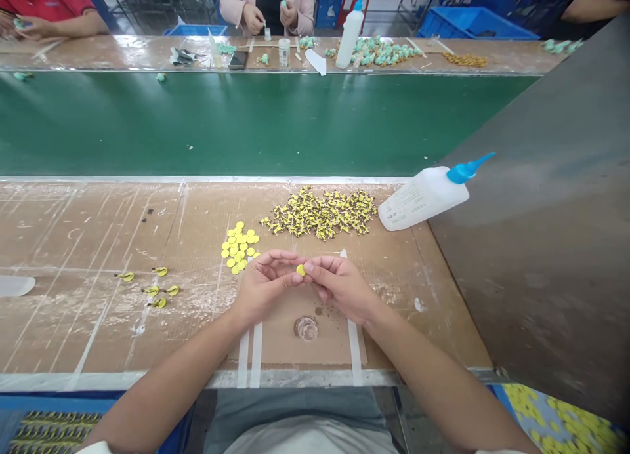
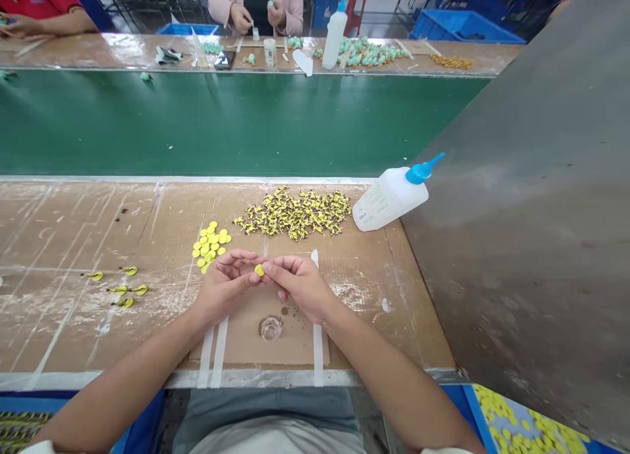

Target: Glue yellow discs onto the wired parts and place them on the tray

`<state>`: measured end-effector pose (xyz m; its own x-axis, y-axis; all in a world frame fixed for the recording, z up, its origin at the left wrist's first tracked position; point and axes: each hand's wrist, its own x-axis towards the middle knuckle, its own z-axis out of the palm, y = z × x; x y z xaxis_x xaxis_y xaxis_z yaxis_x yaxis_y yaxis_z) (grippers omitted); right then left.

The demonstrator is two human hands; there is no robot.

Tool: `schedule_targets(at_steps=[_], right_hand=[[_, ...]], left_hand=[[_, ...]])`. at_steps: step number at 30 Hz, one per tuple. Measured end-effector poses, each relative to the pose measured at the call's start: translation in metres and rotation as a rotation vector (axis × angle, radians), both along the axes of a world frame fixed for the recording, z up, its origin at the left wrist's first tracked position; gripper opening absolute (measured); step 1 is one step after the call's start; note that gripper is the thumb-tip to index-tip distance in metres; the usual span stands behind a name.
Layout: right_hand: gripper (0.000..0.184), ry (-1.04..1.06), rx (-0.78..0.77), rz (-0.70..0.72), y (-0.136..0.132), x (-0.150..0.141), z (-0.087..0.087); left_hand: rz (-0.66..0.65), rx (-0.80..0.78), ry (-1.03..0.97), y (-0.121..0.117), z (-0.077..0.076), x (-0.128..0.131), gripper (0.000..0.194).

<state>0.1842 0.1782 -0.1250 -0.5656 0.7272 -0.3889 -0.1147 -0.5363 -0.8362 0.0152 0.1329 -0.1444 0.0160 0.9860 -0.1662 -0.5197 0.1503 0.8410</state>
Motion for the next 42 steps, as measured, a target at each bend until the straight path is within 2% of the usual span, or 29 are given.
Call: schedule_targets(at_steps=[3, 5, 7, 9, 13, 17, 24, 28, 31, 33, 37, 42], right_hand=[[0.039, -0.098, 0.156, -0.007, 0.005, 0.005, -0.001], [0.037, -0.285, 0.429, -0.114, 0.015, 0.014, -0.004], [0.028, -0.542, 0.776, -0.291, 0.028, 0.025, -0.010], [0.020, -0.720, 1.029, -0.361, 0.042, 0.034, -0.020], [0.022, -0.752, 1.299, -0.220, 0.060, 0.039, -0.041], [0.028, -0.820, 1.423, -0.173, 0.066, 0.031, -0.053], [0.023, -0.842, 1.427, -0.130, 0.069, 0.031, -0.054], [0.022, -0.919, 1.450, -0.095, 0.065, 0.038, -0.045], [0.023, -0.923, 1.402, -0.104, 0.062, 0.040, -0.037], [0.023, -0.828, 1.259, -0.160, 0.061, 0.040, -0.034], [0.026, -0.570, 0.777, -0.346, 0.062, 0.040, -0.034], [0.041, -0.443, 0.531, -0.432, 0.063, 0.037, -0.033]], left_hand=[[0.021, -0.014, 0.015, 0.001, 0.002, 0.000, 0.033], [0.040, -0.021, 0.024, 0.002, 0.004, -0.002, 0.035], [0.068, -0.026, 0.023, 0.002, 0.006, -0.003, 0.036], [0.092, -0.038, 0.009, 0.003, 0.007, -0.004, 0.036], [0.120, -0.073, -0.026, 0.004, 0.008, -0.006, 0.035], [0.128, -0.072, -0.043, 0.005, 0.007, -0.006, 0.032], [0.147, -0.103, -0.067, 0.007, 0.008, -0.007, 0.029], [0.153, -0.107, -0.082, 0.008, 0.005, -0.008, 0.024], [0.149, -0.107, -0.087, 0.008, 0.004, -0.008, 0.022], [0.148, -0.108, -0.091, 0.008, 0.005, -0.008, 0.022], [0.152, -0.119, -0.098, 0.007, 0.008, -0.008, 0.025], [0.160, -0.127, -0.110, 0.007, 0.010, -0.008, 0.026]])
